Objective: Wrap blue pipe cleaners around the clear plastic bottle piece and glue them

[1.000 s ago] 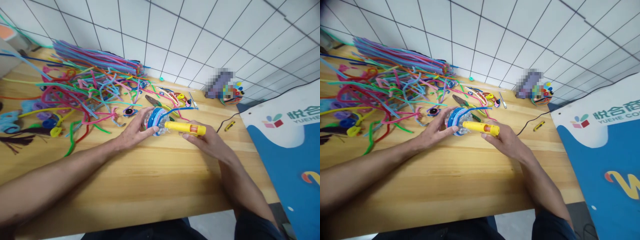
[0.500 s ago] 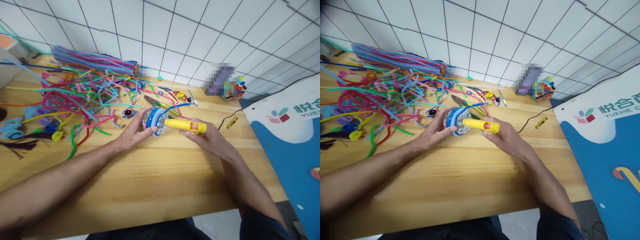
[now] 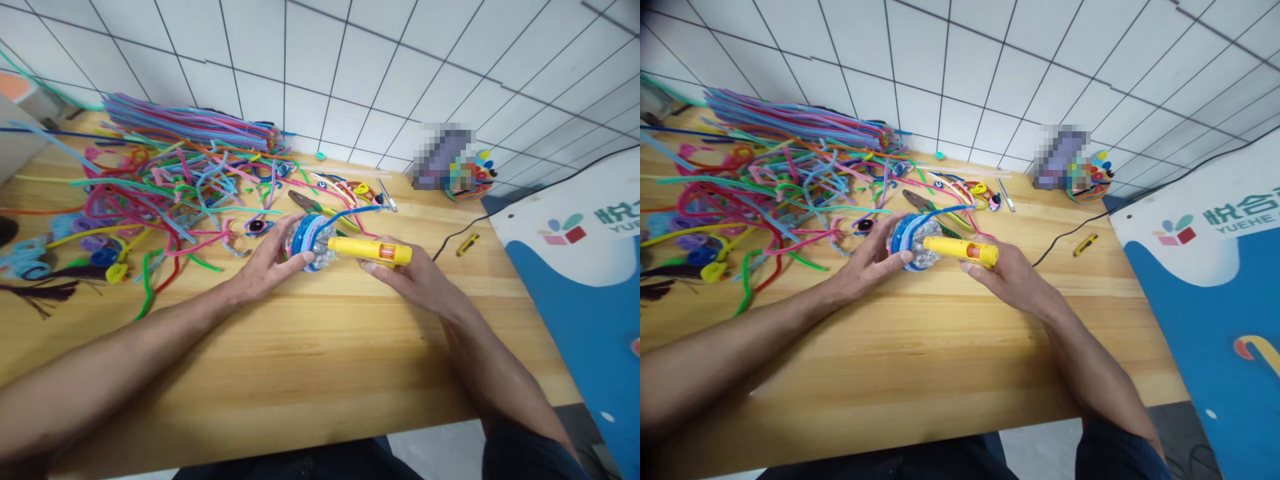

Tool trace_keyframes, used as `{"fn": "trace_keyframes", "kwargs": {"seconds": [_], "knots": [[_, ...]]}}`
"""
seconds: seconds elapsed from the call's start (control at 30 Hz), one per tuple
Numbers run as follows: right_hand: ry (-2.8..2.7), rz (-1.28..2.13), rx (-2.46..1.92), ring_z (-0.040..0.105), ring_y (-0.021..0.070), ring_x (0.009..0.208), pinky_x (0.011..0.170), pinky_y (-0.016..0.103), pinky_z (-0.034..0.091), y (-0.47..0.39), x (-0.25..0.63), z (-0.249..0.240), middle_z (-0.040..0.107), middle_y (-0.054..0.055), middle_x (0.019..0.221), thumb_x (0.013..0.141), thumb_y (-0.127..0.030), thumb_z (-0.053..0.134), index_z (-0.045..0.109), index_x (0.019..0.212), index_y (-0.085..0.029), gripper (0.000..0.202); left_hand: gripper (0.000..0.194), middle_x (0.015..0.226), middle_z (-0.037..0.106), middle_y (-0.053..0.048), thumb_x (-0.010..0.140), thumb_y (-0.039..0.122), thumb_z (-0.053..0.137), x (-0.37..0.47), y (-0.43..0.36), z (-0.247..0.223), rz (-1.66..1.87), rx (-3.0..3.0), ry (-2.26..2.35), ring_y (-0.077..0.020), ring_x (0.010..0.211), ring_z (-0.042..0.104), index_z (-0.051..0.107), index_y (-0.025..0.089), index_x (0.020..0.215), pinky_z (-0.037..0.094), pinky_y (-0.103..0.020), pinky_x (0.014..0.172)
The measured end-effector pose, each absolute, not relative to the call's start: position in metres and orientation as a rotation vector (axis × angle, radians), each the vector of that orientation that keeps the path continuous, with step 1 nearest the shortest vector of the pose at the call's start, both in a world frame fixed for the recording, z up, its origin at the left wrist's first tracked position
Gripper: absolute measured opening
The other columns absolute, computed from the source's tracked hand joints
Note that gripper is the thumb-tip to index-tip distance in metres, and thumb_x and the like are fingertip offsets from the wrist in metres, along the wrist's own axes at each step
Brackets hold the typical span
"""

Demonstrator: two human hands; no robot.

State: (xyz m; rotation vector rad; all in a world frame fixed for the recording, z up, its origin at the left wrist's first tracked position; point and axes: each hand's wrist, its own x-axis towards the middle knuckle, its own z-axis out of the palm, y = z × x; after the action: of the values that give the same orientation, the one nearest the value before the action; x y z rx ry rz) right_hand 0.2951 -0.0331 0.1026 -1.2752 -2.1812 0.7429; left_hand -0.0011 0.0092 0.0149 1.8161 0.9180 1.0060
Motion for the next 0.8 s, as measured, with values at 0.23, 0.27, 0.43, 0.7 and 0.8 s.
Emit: {"fn": "trace_keyframes", "kwargs": {"seconds": [0.23, 0.27, 0.43, 0.7, 0.8], "knots": [[-2.192, 0.749, -1.278, 0.066, 0.0191, 0.080, 0.076, 0.032, 0.053, -0.0324, 0.2942, 0.1019, 0.074, 0.003, 0.096, 0.105, -0.042, 0.066, 0.072, 0.101, -0.022, 0.021, 0.074, 0.160, 0.057, -0.013, 0.100, 0.060, 0.072, -0.0007, 0.0098, 0.0137, 1.020, 1.816, 0.914, -0.0357, 0.148, 0.057, 0.046, 0.026, 0.160, 0.044, -0.054, 0.130], [-2.190, 0.746, -1.283, 0.066, 0.0189, 0.078, 0.076, 0.032, 0.053, -0.0323, 0.2940, 0.1021, 0.074, 0.003, 0.094, 0.105, -0.042, 0.066, 0.072, 0.100, -0.022, 0.021, 0.074, 0.161, 0.057, -0.013, 0.100, 0.060, 0.072, -0.0009, 0.0097, 0.0141, 1.015, 1.817, 0.915, -0.0356, 0.148, 0.057, 0.046, 0.026, 0.161, 0.044, -0.054, 0.130], [-2.197, 0.739, -1.301, 0.070, 0.0214, 0.083, 0.078, 0.033, 0.056, -0.0318, 0.2944, 0.1016, 0.076, 0.005, 0.097, 0.105, -0.044, 0.066, 0.072, 0.099, -0.022, 0.024, 0.074, 0.162, 0.056, -0.013, 0.100, 0.061, 0.071, -0.0016, 0.0096, 0.0153, 0.997, 1.816, 0.923, -0.0365, 0.149, 0.057, 0.045, 0.027, 0.161, 0.043, -0.057, 0.131], [-2.203, 0.730, -1.312, 0.073, 0.0235, 0.088, 0.082, 0.035, 0.058, -0.0318, 0.2948, 0.0994, 0.079, 0.006, 0.099, 0.105, -0.045, 0.065, 0.074, 0.101, -0.022, 0.026, 0.075, 0.162, 0.055, -0.013, 0.099, 0.060, 0.072, -0.0020, 0.0103, 0.0150, 0.994, 1.808, 0.921, -0.0369, 0.149, 0.056, 0.045, 0.025, 0.160, 0.042, -0.058, 0.132], [-2.203, 0.730, -1.306, 0.072, 0.0231, 0.087, 0.081, 0.035, 0.057, -0.0315, 0.2941, 0.0995, 0.078, 0.006, 0.097, 0.105, -0.046, 0.065, 0.074, 0.100, -0.022, 0.027, 0.075, 0.161, 0.056, -0.014, 0.100, 0.060, 0.071, -0.0017, 0.0103, 0.0156, 0.992, 1.811, 0.922, -0.0367, 0.148, 0.057, 0.045, 0.025, 0.160, 0.043, -0.058, 0.131]]}}
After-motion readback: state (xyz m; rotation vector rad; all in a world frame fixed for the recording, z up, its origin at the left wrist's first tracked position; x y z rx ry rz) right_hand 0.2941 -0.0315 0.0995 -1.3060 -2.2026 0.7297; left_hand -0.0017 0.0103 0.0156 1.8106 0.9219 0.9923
